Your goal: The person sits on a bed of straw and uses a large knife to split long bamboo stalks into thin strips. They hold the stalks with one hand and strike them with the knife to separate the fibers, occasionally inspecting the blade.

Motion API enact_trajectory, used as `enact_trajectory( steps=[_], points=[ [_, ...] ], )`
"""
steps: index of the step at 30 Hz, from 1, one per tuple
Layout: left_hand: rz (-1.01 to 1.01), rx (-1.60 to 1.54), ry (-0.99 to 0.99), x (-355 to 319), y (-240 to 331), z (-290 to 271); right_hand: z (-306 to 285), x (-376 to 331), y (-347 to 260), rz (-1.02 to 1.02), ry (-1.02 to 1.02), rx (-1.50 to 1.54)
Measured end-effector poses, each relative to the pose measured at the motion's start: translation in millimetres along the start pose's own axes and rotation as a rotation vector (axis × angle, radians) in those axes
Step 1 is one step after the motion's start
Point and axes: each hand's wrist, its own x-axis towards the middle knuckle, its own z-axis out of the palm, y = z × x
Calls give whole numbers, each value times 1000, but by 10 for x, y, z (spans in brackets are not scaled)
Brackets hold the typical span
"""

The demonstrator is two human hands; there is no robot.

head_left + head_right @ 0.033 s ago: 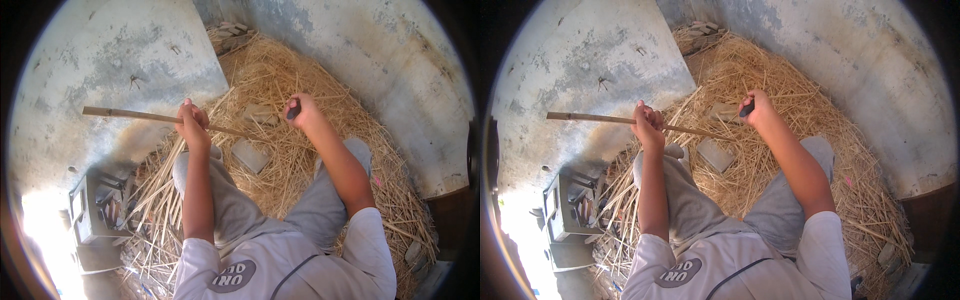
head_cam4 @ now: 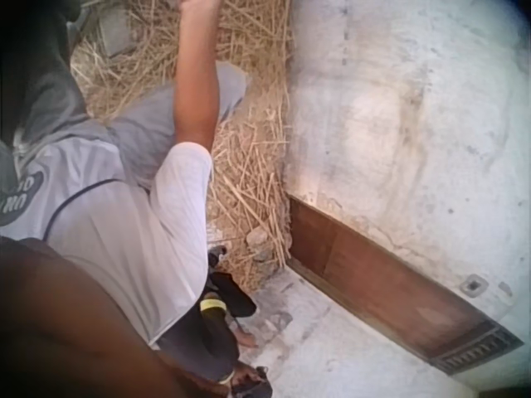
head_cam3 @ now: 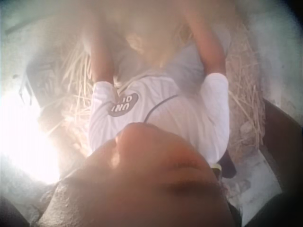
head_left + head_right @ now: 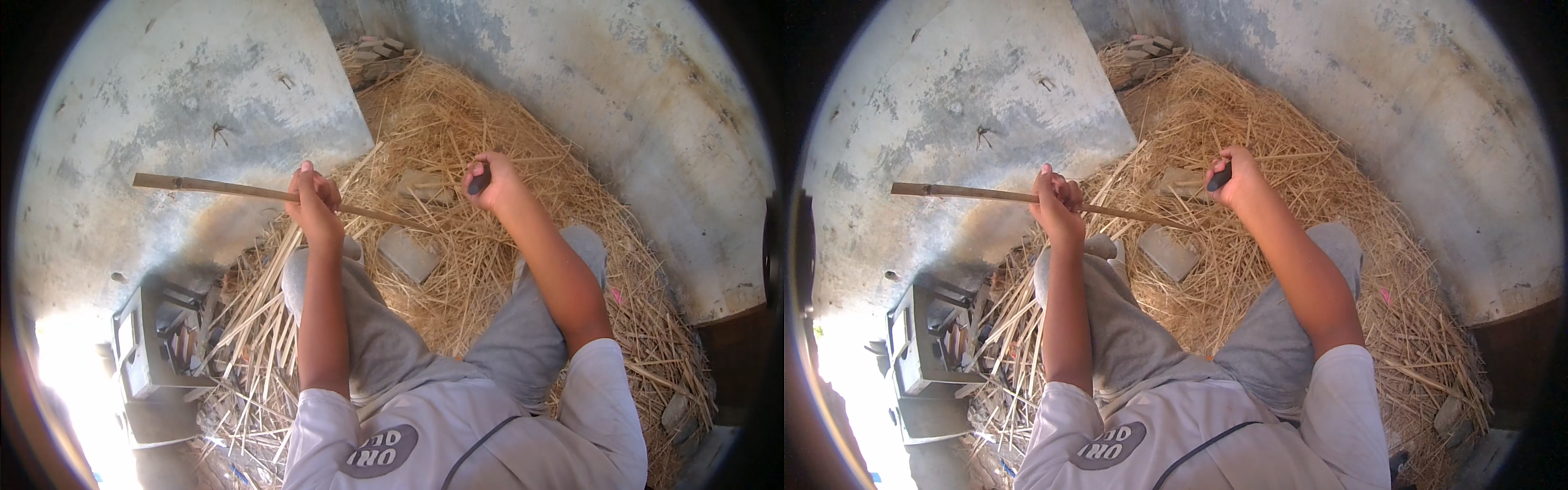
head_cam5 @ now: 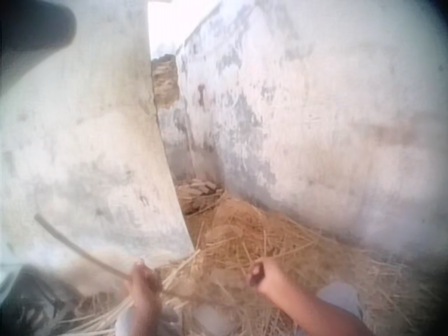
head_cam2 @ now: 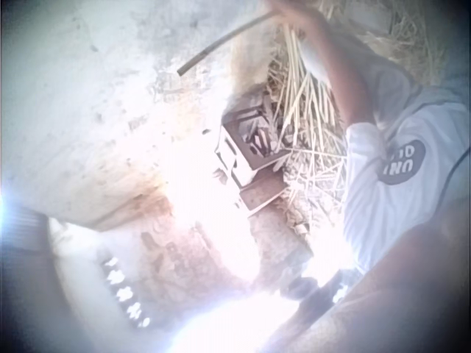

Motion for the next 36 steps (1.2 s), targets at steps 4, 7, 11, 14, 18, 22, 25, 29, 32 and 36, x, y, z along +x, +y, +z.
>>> enact_trajectory(
  steps=[4,7,11,14,18,22,25,29,32,36],
  points=[
    [-15,-54,-38,-5,62,-56,-25,55,-36,22,3,25],
    [-80,-12,-73,17,168,-83,-44,88,-19,21,-32,28],
    [-186,95,-47,39,168,-89,-30,108,11,37,-9,36],
    [-246,102,2,99,220,-197,12,83,52,31,13,22],
    [-176,100,44,70,266,-239,54,35,73,31,43,22],
    [-130,180,-16,-46,280,-102,42,99,36,63,31,32],
    [-131,211,-58,-112,311,-39,34,146,44,93,18,31],
    [-112,199,-9,-163,600,206,-25,192,89,97,-23,-21],
    [-45,202,-48,-209,818,370,-60,174,143,141,-30,-89],
    [-49,154,-179,-127,874,520,-82,127,197,188,-20,-142]
  ],
)
